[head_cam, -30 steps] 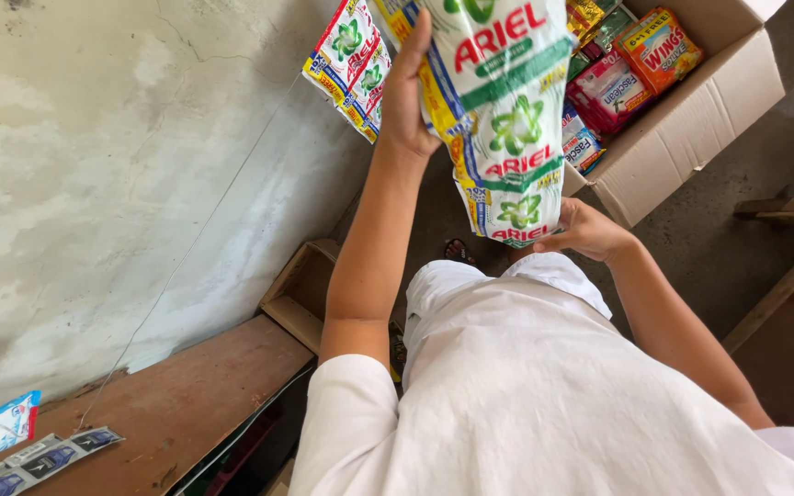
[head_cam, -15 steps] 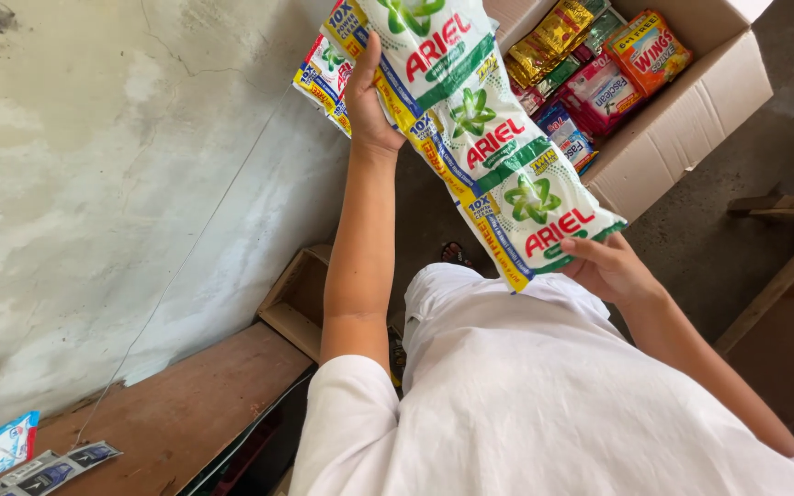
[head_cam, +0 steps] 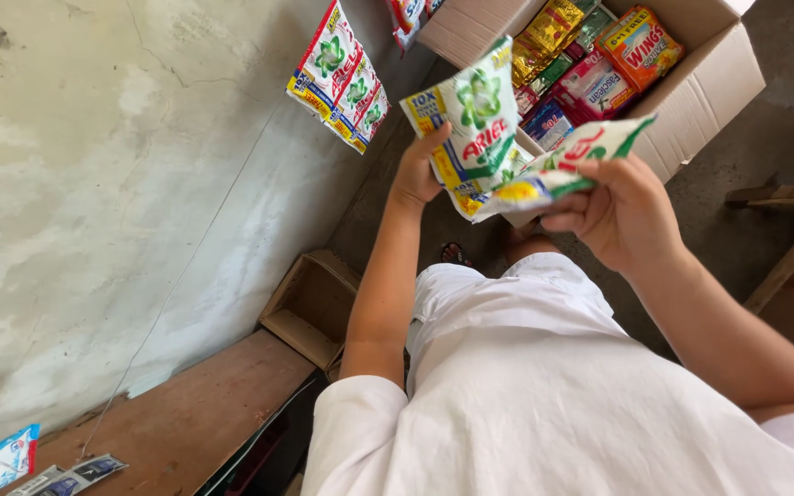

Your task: The person organizes various laundry detergent and snack packets by picking them from the wall and placing them into a cardboard box.

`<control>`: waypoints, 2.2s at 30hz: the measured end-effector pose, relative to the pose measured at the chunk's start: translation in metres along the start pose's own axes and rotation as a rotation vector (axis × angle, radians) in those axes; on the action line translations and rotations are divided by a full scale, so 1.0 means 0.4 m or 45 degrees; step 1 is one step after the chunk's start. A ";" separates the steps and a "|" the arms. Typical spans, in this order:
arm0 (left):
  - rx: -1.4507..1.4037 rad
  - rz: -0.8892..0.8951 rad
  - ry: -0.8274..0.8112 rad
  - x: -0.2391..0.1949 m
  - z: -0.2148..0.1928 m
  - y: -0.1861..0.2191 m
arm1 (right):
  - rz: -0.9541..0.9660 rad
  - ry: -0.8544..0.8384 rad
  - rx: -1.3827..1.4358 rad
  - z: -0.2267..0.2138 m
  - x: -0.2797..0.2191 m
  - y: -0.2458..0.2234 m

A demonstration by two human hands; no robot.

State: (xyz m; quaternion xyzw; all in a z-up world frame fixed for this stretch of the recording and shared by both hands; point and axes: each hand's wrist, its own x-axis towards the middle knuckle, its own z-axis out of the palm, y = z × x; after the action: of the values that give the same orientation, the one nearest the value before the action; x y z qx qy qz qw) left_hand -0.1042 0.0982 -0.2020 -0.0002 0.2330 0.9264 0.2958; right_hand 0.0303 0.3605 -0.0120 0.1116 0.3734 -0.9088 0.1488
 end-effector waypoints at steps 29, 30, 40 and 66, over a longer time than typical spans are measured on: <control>-0.194 0.608 -0.057 -0.063 0.199 0.210 | 0.177 0.122 -0.087 -0.148 0.033 0.201; -0.192 0.585 -0.089 -0.065 0.217 0.204 | 0.196 0.123 -0.061 -0.157 0.042 0.211; -0.245 0.484 -0.307 -0.082 0.255 0.206 | 0.340 0.195 0.023 -0.224 0.071 0.270; 0.026 0.363 -0.035 0.011 0.217 0.217 | -0.209 -0.535 -1.231 -0.012 -0.125 0.013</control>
State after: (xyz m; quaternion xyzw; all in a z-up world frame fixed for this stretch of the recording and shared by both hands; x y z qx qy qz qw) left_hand -0.1436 0.0759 -0.0878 0.0485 0.2360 0.9565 0.1643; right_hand 0.0790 0.3696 -0.0030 -0.1838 0.7193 -0.6443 0.1835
